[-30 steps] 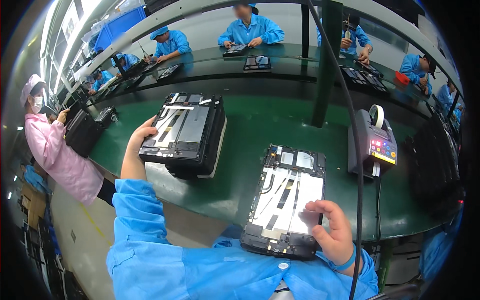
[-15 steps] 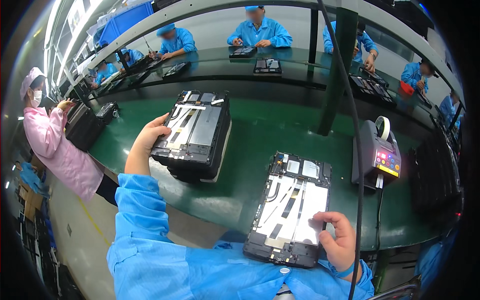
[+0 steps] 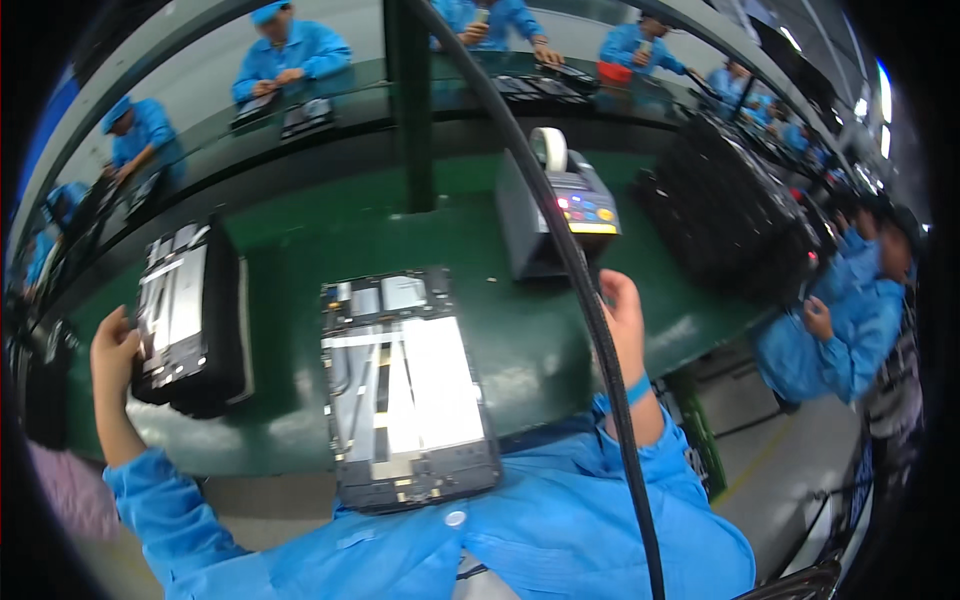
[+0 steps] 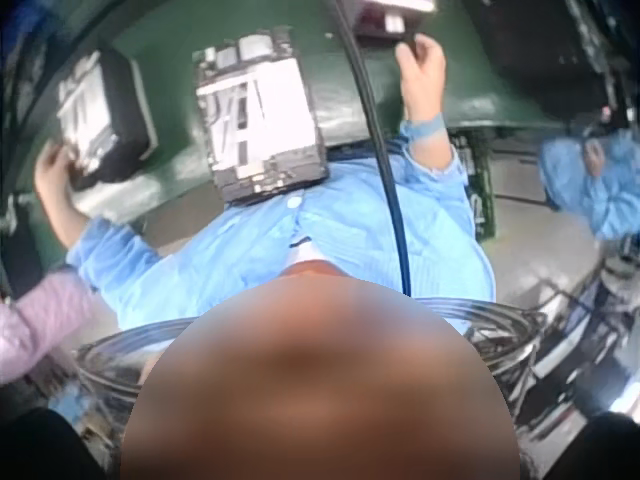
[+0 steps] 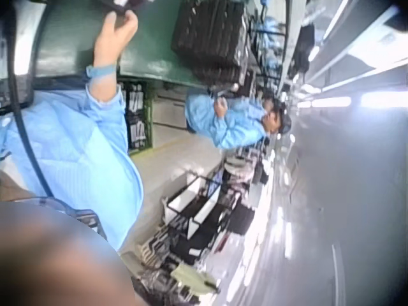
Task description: The person applies white adhesive strips to the internal components of a rectangular electronic device, likely a battery pack. They repeatedly peel backing from the strips, align them on specific areas, and press them down. The person handles multiple units sequentially, placing finished units aside and picking up new ones from a stack.
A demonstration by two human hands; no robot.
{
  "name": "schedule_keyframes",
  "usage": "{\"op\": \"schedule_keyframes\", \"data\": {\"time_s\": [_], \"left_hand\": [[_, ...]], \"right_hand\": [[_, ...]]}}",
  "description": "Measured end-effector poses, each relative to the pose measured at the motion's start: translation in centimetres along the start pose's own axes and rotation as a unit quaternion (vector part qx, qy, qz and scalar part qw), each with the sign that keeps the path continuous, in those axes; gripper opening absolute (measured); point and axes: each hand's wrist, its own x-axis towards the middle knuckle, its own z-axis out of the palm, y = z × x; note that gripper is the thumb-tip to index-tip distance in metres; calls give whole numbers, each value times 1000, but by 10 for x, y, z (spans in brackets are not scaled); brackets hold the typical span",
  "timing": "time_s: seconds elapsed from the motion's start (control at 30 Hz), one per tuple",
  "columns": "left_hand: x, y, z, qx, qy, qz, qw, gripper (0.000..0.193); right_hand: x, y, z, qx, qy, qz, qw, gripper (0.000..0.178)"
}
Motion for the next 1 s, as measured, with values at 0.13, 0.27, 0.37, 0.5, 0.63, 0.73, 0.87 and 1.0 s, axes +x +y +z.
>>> {"op": "schedule_keyframes", "data": {"time_s": [0.13, 0.27, 0.37, 0.5, 0.63, 0.73, 0.87, 1.0], "left_hand": [[-52, 114, 40, -68, 77, 164, 981, 39], [-127, 229, 67, -65, -80, 371, 923, 22], [-161, 267, 91, -169, -195, 426, 867, 18], [-188, 269, 120, -213, -267, 424, 839, 26], [-198, 274, 159, -229, -268, 322, 878, 36], [-202, 270, 163, -255, -243, 325, 878, 23], [-205, 259, 163, -239, -110, 358, 896, 9], [-202, 253, 161, -283, -135, 318, 895, 10]], "right_hand": [[35, 3, -2, 97, -54, 121, 986, 31], [47, -9, 10, 208, -145, 250, 935, 24], [40, -8, 16, 197, -88, 190, 958, 21], [-7, -63, 21, 178, -279, 20, 944, 19], [-51, -126, 42, 81, -522, -249, 812, 15], [-51, -148, 47, 28, -549, -320, 771, 16], [-57, -148, 53, -8, -449, -347, 823, 23], [-55, -156, 62, 19, -391, -354, 850, 15]]}}
